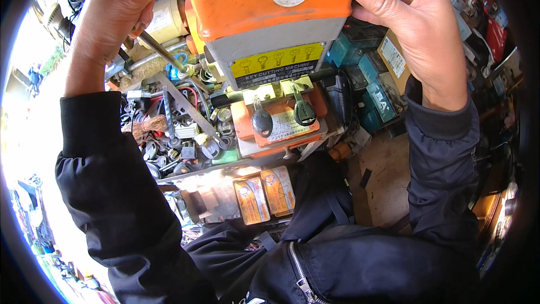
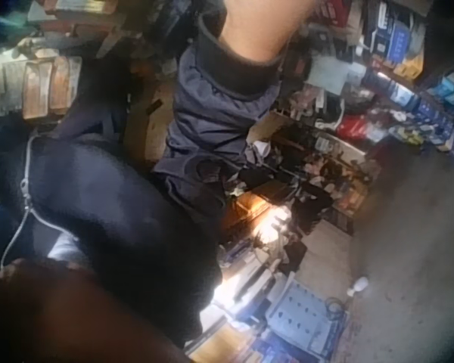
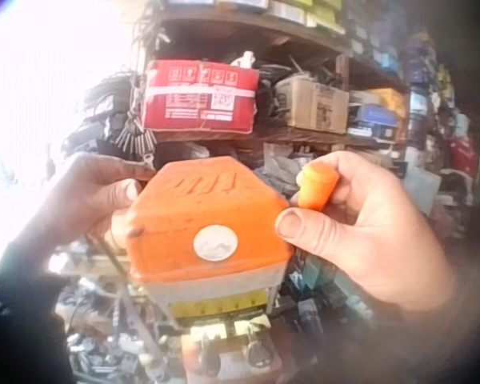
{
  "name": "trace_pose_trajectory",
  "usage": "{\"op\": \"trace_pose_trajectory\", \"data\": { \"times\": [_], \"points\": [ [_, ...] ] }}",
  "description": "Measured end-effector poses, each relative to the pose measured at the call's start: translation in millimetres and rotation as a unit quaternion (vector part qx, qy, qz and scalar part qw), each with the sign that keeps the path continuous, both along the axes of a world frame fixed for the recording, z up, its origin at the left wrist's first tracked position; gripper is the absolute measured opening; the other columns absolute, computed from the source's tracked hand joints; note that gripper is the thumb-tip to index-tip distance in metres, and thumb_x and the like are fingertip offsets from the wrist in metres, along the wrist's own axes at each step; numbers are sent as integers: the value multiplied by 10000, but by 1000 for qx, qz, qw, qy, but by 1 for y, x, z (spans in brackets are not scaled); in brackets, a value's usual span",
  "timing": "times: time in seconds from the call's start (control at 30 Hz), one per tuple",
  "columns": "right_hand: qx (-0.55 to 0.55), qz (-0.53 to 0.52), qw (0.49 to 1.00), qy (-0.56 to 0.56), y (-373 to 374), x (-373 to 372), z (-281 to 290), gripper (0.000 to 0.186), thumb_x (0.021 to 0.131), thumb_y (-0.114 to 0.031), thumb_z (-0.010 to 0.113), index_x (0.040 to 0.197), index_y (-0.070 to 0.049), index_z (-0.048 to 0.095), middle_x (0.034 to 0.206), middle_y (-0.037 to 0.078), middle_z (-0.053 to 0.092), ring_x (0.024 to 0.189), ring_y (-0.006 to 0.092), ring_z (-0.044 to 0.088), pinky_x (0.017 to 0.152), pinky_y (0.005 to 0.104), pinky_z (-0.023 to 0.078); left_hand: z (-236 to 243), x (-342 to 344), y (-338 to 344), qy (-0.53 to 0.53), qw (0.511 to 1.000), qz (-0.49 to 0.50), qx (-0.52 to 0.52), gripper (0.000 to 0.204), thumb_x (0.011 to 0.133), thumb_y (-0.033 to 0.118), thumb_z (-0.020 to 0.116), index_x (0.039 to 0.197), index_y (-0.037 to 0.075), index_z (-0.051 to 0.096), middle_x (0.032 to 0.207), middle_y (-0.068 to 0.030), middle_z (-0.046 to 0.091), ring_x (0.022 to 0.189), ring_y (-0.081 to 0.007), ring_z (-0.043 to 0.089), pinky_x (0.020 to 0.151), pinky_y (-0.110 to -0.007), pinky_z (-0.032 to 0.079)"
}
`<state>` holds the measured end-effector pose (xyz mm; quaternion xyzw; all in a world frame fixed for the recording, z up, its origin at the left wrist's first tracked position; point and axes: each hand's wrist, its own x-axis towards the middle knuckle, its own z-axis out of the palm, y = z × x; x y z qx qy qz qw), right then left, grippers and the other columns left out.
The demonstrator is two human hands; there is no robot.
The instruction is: The person operates a key-cutting machine to duplicate keys. They secure a key in the machine's vise, adjust the cutting head, and run the cutter along the key blank. The person repeats this process for multiple keys, removing and replacing them as needed.
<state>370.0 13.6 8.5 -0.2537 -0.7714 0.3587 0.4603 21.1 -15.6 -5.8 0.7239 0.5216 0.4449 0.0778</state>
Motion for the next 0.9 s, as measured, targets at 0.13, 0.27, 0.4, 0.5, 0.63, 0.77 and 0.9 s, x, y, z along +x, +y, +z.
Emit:
{"op": "trace_pose_trajectory", "data": {
  "times": [0.13, 0.27, 0.4, 0.5, 0.63, 0.77, 0.9],
  "points": [
    [-13, 18, 1000, 17, 2, 1, -1, 271, 935, -157, 789, 999, -55, 546, 918, -17, 567, 851, 71, 556, 775, 231, 480, 1, 0, -2, -3, 1000, -2, 1, 502, 974, 410, 688, 1345, 72, 682, 854, 1, 747, 491, 9, 479, 429, -142, 360],
    [-14, 17, 1000, 18, 2, 1, -2, 264, 937, -153, 785, 998, -54, 548, 915, -16, 574, 851, 70, 560, 769, 232, 481, 0, 0, -1, -3, 1000, 5, 7, 502, 967, 411, 691, 1342, 77, 684, 911, -12, 763, 516, 4, 515, 437, -138, 387],
    [-3, 13, 1000, 8, 2, 1, -2, 259, 938, -151, 784, 995, -54, 550, 918, -16, 573, 856, 72, 558, 770, 234, 479, 0, -1, -1, -7, 1000, -6, 6, 490, 971, 399, 688, 1341, 79, 685, 980, -30, 774, 560, 3, 565, 451, -133, 410],
    [9, 20, 1000, 10, 6, -2, -2, 259, 937, -154, 785, 992, -55, 551, 923, -16, 571, 860, 73, 555, 773, 236, 478, 2, -2, -2, -1, 1000, -3, -6, 480, 974, 384, 689, 1338, 71, 685, 993, -37, 773, 584, 4, 588, 462, -131, 426],
    [28, 47, 998, 29, 13, -6, -5, 266, 934, -161, 789, 989, -56, 551, 925, -15, 569, 862, 74, 552, 777, 238, 477, 2, -2, -2, -7, 1000, -16, -10, 479, 978, 366, 688, 1341, 54, 679, 1045, -62, 770, 703, -32, 666, 543, -147, 508],
    [43, 38, 998, 14, 13, -5, -4, 269, 935, -170, 789, 983, -58, 549, 921, -12, 570, 858, 77, 551, 779, 242, 478, 1, -2, 0, -10, 999, -33, 6, 499, 962, 363, 702, 1344, 44, 673, 1136, -101, 758, 920, -127, 739, 714, -220, 608],
    [18, 18, 1000, 1, 5, -1, -2, 270, 936, -177, 789, 980, -61, 549, 919, -11, 571, 858, 81, 550, 787, 243, 478, 2, -3, -1, -11, 999, -43, -6, 514, 946, 367, 713, 1343, 42, 672, 1192, -122, 745, 1043, -189, 744, 824, -287, 632]
  ]
}}
